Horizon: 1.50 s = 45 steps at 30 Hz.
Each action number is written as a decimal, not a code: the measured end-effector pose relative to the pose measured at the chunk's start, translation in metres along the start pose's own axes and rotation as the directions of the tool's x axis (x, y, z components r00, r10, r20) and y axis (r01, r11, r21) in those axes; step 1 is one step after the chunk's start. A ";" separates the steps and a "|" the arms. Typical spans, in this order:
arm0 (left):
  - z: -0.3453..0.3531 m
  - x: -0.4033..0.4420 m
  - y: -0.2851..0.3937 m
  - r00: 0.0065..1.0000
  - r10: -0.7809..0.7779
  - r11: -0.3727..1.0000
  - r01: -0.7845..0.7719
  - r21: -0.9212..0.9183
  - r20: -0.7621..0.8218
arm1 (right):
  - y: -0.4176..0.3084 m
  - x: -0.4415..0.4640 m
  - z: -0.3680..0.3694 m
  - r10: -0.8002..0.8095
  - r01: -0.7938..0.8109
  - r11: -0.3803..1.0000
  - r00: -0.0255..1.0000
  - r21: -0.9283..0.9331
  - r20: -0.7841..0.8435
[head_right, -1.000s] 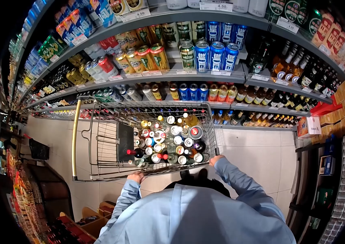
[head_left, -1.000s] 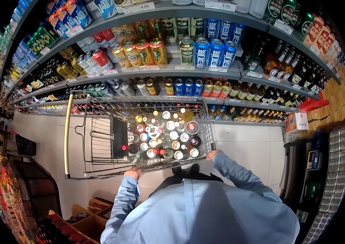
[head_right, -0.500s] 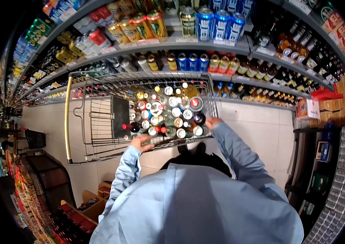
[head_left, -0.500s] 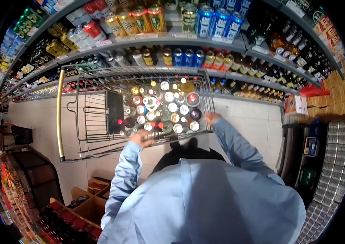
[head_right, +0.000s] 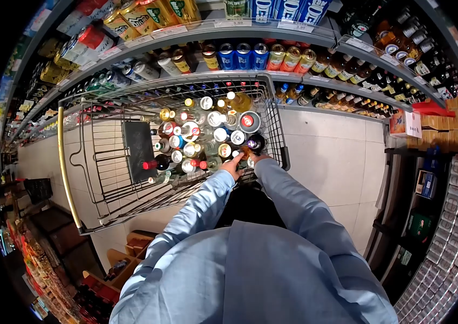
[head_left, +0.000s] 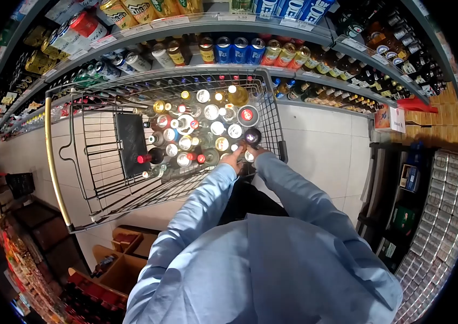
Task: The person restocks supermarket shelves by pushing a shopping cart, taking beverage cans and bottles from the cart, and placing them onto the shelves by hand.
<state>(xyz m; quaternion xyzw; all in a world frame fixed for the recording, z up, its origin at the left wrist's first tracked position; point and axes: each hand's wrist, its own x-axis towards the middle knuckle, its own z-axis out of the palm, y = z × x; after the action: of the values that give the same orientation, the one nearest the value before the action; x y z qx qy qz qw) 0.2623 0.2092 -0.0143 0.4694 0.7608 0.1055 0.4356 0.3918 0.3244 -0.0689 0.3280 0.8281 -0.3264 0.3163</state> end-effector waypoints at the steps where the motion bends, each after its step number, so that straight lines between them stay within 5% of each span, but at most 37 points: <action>1: 0.004 0.003 -0.003 1.000 -0.013 1.000 0.013 0.001 0.003 | -0.007 -0.006 -0.007 0.012 -0.012 1.000 1.000 0.006 -0.001; 7: 0.018 0.008 -0.028 0.991 0.119 0.983 -0.126 -0.132 -0.058 | -0.016 0.034 0.017 0.398 -0.362 0.872 0.916 0.329 -0.047; 9: 0.016 0.009 -0.026 0.994 0.101 0.988 -0.104 -0.114 -0.033 | -0.037 0.037 0.021 0.518 -0.463 0.840 0.840 0.285 -0.163; 12: 0.011 0.008 -0.025 0.996 0.085 0.987 -0.084 -0.135 0.000 | -0.037 0.033 0.022 0.288 -0.311 0.947 0.932 -0.079 -0.220; 17: 0.007 0.010 -0.028 0.989 0.148 0.982 -0.149 -0.115 -0.010 | -0.038 0.018 0.001 0.177 -0.195 0.965 0.977 -0.177 -0.115; 32: 0.001 0.020 -0.020 0.943 0.268 0.963 -0.255 -0.088 0.195 | -0.044 -0.071 -0.080 0.054 -0.067 0.993 0.990 -0.098 -0.131; 36: -0.009 0.006 0.004 0.957 0.288 0.955 -0.282 -0.095 0.047 | -0.057 -0.115 -0.128 0.032 -0.040 0.998 0.982 -0.040 -0.187; 39: -0.038 -0.017 0.035 0.878 0.433 0.875 -0.464 -0.136 -0.205 | -0.061 -0.147 -0.162 -0.010 0.044 0.991 0.966 0.126 -0.260; 42: -0.066 -0.031 0.050 0.766 0.562 0.792 -0.607 -0.063 -0.312 | -0.068 -0.181 -0.194 -0.086 0.176 0.943 0.949 0.284 -0.303; 45: -0.104 -0.066 0.078 0.757 0.537 0.787 -0.609 -0.103 -0.371 | -0.081 -0.209 -0.217 -0.156 0.274 0.895 0.931 0.351 -0.329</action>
<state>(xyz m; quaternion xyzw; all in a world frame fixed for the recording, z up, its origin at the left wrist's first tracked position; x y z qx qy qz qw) 0.2434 0.2238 0.1295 0.6063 0.6234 0.3919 0.3003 0.3856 0.3702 0.2396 0.3343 0.8151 -0.4664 0.0800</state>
